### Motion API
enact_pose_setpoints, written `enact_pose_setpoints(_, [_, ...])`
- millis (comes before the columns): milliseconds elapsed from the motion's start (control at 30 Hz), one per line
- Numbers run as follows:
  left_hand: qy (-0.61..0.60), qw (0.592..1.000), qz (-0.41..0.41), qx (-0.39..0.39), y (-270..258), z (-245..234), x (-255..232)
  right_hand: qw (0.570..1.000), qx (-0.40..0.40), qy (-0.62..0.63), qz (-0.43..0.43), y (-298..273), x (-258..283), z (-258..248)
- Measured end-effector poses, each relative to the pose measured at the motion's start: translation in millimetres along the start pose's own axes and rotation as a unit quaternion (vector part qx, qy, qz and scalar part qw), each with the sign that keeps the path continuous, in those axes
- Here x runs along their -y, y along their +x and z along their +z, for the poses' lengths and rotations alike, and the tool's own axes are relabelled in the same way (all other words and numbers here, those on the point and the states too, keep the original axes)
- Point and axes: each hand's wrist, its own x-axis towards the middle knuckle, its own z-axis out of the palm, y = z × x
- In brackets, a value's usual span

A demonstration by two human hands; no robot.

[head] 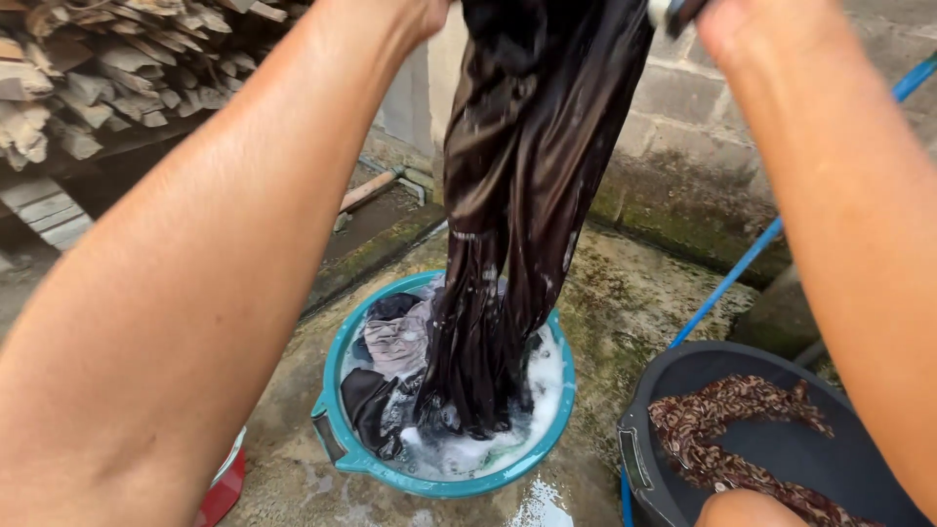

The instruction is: The recorder is hand-washing various pieces of clothing in a basin with soapy water.

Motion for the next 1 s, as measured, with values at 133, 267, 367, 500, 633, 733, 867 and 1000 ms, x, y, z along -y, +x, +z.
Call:
enact_pose_setpoints(133, [0.060,0.998,-0.009,0.002,2,11,12,0.999,0.002,-0.037,-0.008,-21,-4,2])
enact_pose_setpoints(267, [0.279,0.958,0.069,0.008,4,5,93,0.991,0.026,-0.126,0.035,-90,-44,12])
enact_pose_setpoints(367, [0.455,0.887,0.073,0.027,-46,-7,155,0.977,0.020,-0.155,0.145,-139,-105,5])
enact_pose_setpoints(500, [0.528,0.849,-0.024,-0.005,-120,-31,239,0.958,0.078,-0.167,0.219,-217,-178,6])
enact_pose_setpoints(633, [0.591,0.801,-0.088,-0.037,-191,-50,309,0.955,0.172,-0.178,0.164,-314,-261,17])
enact_pose_setpoints(733, [0.524,0.813,-0.248,-0.053,-226,-67,374,0.931,0.198,-0.164,0.258,-382,-312,28])
enact_pose_setpoints(867, [0.175,0.810,-0.559,-0.033,-267,-72,373,0.931,0.173,-0.205,0.247,-429,-322,49])
enact_pose_setpoints(1000, [-0.094,0.782,-0.616,-0.025,-292,-70,378,0.918,0.280,-0.142,0.241,-442,-319,50])
